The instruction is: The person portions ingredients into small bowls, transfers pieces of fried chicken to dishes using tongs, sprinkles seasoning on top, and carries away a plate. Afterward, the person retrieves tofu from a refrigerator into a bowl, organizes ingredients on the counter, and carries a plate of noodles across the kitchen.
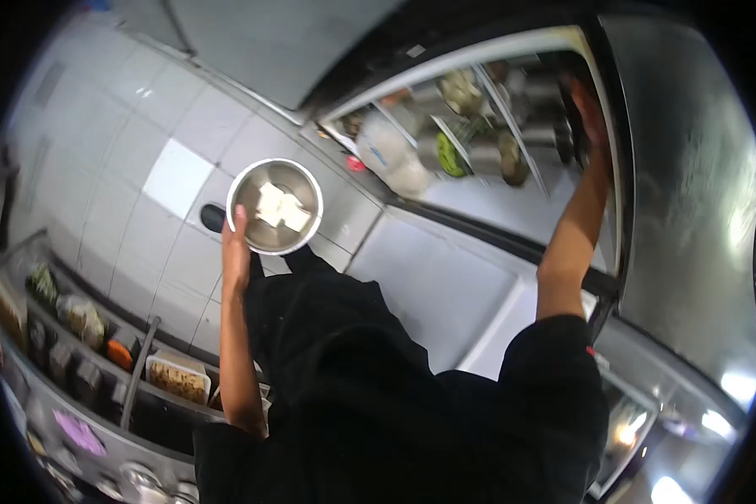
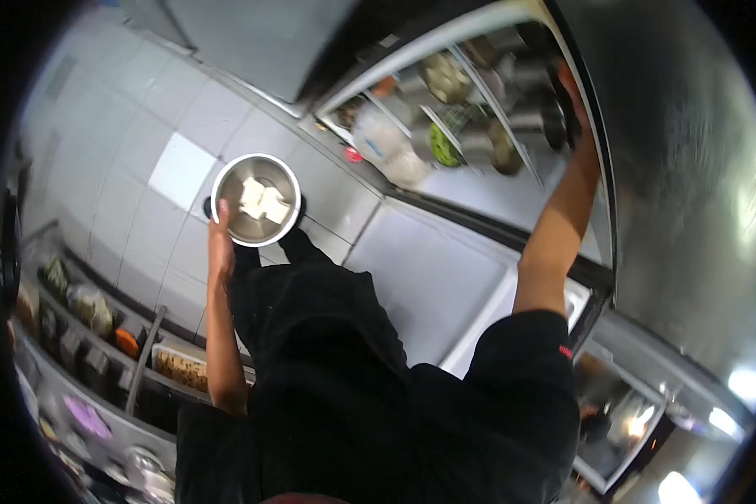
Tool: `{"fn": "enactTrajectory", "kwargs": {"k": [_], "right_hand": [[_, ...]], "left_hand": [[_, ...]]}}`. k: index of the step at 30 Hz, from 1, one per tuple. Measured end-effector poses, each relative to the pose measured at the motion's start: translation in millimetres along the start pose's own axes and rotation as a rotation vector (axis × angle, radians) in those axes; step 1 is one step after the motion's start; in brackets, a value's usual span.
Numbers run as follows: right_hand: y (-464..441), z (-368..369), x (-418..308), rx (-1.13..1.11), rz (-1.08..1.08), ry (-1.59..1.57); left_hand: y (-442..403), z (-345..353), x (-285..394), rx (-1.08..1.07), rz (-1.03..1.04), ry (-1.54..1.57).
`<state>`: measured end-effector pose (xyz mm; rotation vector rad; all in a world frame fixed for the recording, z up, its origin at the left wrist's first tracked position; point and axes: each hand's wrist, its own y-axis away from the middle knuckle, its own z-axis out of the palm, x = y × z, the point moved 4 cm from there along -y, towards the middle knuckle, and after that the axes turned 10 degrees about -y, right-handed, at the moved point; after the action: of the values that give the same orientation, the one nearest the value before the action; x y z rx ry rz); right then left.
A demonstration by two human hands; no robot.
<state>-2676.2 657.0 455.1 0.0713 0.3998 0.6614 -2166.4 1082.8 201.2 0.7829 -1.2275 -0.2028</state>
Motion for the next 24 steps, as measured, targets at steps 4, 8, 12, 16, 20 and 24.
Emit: {"fn": "enactTrajectory", "kwargs": {"k": [4,8,12,16,20,24], "right_hand": [[40.6,-14.6,97.1,0.164,-0.299,0.886],[28.4,-39.9,290.4,0.087,0.14,0.424],[14.5,-133.7,482.8,0.532,0.53,0.741],[-27.4,-86.7,629.6,0.421,0.817,0.713],[-80.1,-14.7,724.1,0.253,0.965,0.951],[-154.9,-9.4,789.5,0.161,1.13,1.059]], "left_hand": [[34.0,-79.4,-21.6,0.22,0.017,0.188],[87.1,-186.2,-17.1,0.574,0.21,0.432],[160.2,-336.4,-60.8,1.1,0.102,0.462],[275.3,-435.1,-80.6,1.823,0.328,0.582],[390.3,-457.5,-122.3,2.195,0.298,0.853],[439.8,-470.3,-150.2,2.31,0.439,1.044]]}}
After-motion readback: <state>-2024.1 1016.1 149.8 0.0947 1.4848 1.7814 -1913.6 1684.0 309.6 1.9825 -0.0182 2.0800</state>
